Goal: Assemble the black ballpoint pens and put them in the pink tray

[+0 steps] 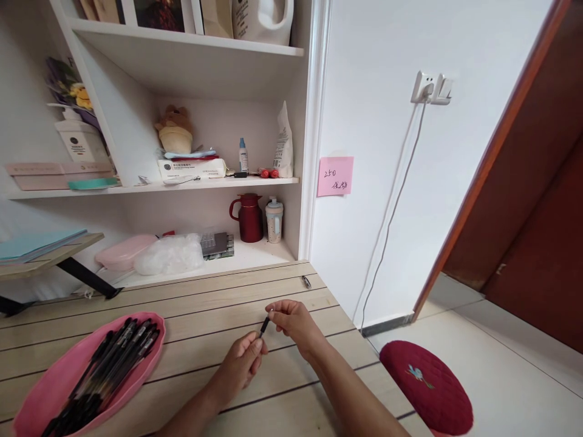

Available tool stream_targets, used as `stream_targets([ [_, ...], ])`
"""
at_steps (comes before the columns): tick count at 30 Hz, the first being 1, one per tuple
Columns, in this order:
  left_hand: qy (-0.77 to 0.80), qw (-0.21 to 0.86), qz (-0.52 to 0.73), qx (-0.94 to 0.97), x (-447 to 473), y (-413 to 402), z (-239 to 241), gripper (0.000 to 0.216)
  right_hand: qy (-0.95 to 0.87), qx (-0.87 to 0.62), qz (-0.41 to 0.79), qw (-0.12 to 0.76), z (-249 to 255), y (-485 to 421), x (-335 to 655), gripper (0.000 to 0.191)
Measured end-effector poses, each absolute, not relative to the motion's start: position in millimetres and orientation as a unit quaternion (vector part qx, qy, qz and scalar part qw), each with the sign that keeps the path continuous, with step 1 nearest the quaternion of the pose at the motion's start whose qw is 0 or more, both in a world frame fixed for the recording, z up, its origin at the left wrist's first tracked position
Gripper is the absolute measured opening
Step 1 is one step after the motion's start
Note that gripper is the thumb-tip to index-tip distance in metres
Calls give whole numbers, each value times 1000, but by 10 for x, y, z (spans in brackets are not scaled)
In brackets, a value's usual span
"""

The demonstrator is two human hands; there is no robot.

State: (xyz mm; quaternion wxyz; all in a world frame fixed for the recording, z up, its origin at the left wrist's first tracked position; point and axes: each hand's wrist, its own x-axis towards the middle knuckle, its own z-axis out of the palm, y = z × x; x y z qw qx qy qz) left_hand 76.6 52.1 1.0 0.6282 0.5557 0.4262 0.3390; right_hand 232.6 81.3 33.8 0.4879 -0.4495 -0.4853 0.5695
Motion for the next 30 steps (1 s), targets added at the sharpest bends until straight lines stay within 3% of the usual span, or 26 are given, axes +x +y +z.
stream_targets([
  [5, 426, 613, 340, 572, 764, 529, -30, 27, -469, -444, 599, 473, 298, 805, 2322, 27],
  [18, 436, 486, 374, 659, 798, 499, -21, 26, -479, -490, 545, 484, 278, 777, 2288, 34],
  [24, 430, 506, 362, 655, 793, 508, -27, 26, -495, -441, 598, 451, 348, 736, 2348, 34],
  [30, 433, 517, 358, 646, 791, 513, -38, 26, -474, -435, 594, 483, 301, 779, 2352, 29],
])
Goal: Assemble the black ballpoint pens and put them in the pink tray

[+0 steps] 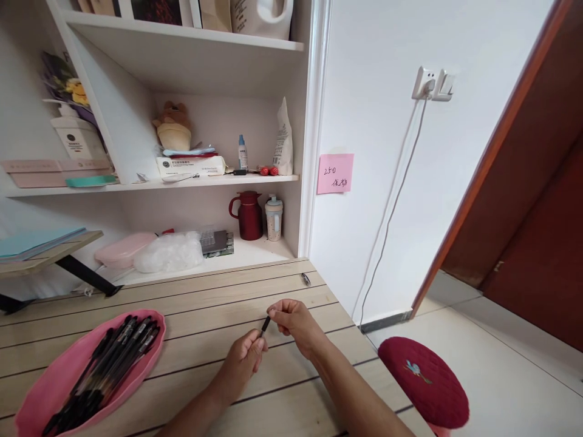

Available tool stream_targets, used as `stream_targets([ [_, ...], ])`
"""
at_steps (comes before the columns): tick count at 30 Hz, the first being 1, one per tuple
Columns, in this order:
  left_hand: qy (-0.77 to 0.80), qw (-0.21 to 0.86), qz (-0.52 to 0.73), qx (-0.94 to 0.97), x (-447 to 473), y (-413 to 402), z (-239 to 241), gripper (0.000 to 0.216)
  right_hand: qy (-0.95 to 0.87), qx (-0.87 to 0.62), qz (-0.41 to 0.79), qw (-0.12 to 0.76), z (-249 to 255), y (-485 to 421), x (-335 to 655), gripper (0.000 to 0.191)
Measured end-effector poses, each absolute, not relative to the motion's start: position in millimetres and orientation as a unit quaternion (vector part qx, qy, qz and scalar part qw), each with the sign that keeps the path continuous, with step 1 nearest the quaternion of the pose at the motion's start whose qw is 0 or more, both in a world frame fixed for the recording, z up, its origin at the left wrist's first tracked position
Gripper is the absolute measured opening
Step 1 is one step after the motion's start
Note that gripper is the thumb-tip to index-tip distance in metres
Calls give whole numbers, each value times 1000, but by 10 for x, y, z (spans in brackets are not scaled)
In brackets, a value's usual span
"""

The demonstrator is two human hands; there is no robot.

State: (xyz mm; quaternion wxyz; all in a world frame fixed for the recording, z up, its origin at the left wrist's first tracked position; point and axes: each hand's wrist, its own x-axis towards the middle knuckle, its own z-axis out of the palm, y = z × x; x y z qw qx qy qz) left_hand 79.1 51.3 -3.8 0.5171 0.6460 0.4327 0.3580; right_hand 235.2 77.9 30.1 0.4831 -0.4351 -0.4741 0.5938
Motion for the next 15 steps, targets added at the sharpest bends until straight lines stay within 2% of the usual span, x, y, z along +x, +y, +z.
stream_targets([
  [15, 429, 533, 356, 636, 783, 526, -55, 26, -483, -430, 597, 475, 284, 788, 2364, 31],
])
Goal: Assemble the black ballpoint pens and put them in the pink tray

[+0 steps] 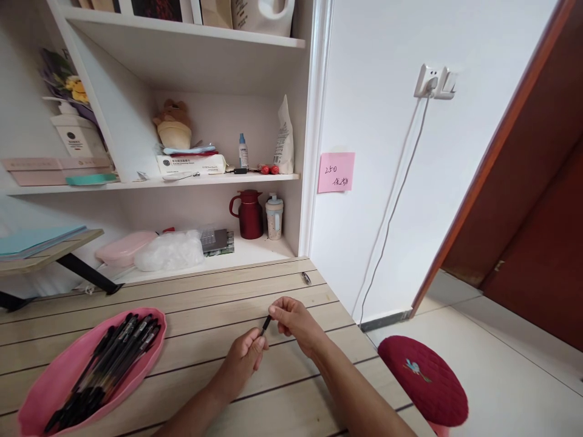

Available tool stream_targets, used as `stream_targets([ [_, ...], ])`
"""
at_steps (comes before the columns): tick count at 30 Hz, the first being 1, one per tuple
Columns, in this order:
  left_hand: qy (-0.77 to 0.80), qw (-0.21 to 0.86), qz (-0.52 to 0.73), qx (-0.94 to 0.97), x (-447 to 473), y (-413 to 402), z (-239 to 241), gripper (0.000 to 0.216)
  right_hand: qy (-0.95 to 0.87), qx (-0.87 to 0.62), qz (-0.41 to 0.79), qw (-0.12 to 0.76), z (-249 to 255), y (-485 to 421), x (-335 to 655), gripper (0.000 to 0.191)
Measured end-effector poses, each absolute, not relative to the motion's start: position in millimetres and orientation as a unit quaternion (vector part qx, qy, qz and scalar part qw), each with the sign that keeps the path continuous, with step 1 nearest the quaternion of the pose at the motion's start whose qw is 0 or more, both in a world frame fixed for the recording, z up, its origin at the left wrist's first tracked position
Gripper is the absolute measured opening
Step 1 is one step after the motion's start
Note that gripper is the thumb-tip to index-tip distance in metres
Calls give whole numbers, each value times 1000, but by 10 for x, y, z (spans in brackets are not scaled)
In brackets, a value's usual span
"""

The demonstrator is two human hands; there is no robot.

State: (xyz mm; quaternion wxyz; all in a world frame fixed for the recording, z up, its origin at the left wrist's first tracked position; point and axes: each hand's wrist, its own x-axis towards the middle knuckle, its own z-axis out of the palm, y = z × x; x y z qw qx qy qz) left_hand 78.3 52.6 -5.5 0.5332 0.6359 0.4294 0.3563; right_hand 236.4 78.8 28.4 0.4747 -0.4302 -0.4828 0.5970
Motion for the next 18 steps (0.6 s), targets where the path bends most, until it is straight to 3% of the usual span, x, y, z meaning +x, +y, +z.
stream_targets([
  [18, 430, 534, 355, 636, 784, 541, -82, 25, -483, -425, 596, 480, 256, 797, 2366, 29],
])
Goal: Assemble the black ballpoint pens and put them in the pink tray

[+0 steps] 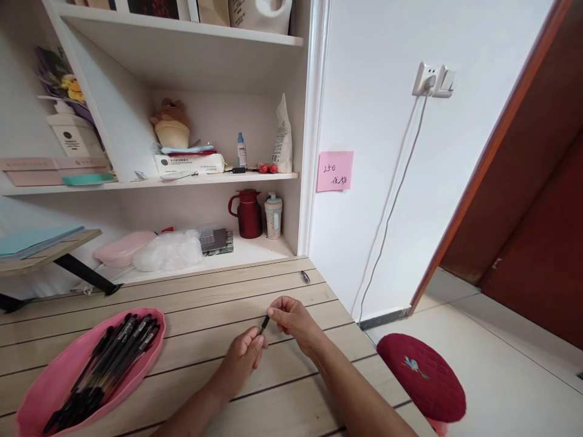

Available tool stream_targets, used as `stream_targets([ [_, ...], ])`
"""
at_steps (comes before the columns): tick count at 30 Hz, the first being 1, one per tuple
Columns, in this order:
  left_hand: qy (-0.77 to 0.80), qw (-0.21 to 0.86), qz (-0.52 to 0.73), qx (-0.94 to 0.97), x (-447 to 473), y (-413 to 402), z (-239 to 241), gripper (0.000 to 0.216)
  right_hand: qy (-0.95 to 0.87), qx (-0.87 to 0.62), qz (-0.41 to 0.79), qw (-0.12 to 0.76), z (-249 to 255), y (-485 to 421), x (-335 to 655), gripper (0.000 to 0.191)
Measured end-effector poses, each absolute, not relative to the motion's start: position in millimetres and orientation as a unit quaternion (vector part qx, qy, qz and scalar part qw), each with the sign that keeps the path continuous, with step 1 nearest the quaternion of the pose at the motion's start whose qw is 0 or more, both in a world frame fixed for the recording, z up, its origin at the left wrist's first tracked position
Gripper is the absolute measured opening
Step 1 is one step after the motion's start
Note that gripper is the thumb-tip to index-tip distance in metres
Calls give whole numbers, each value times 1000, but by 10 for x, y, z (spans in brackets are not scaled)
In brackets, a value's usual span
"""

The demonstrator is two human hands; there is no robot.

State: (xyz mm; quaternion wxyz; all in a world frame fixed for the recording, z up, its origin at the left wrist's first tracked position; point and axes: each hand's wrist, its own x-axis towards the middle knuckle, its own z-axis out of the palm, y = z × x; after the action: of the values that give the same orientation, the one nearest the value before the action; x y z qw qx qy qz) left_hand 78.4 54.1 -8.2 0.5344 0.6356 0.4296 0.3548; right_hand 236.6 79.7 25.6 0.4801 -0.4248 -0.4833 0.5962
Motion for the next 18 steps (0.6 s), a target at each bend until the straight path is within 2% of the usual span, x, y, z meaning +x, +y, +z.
stream_targets([
  [18, 425, 529, 353, 645, 779, 546, -92, 27, -473, -399, 627, 473, 234, 795, 2381, 27],
])
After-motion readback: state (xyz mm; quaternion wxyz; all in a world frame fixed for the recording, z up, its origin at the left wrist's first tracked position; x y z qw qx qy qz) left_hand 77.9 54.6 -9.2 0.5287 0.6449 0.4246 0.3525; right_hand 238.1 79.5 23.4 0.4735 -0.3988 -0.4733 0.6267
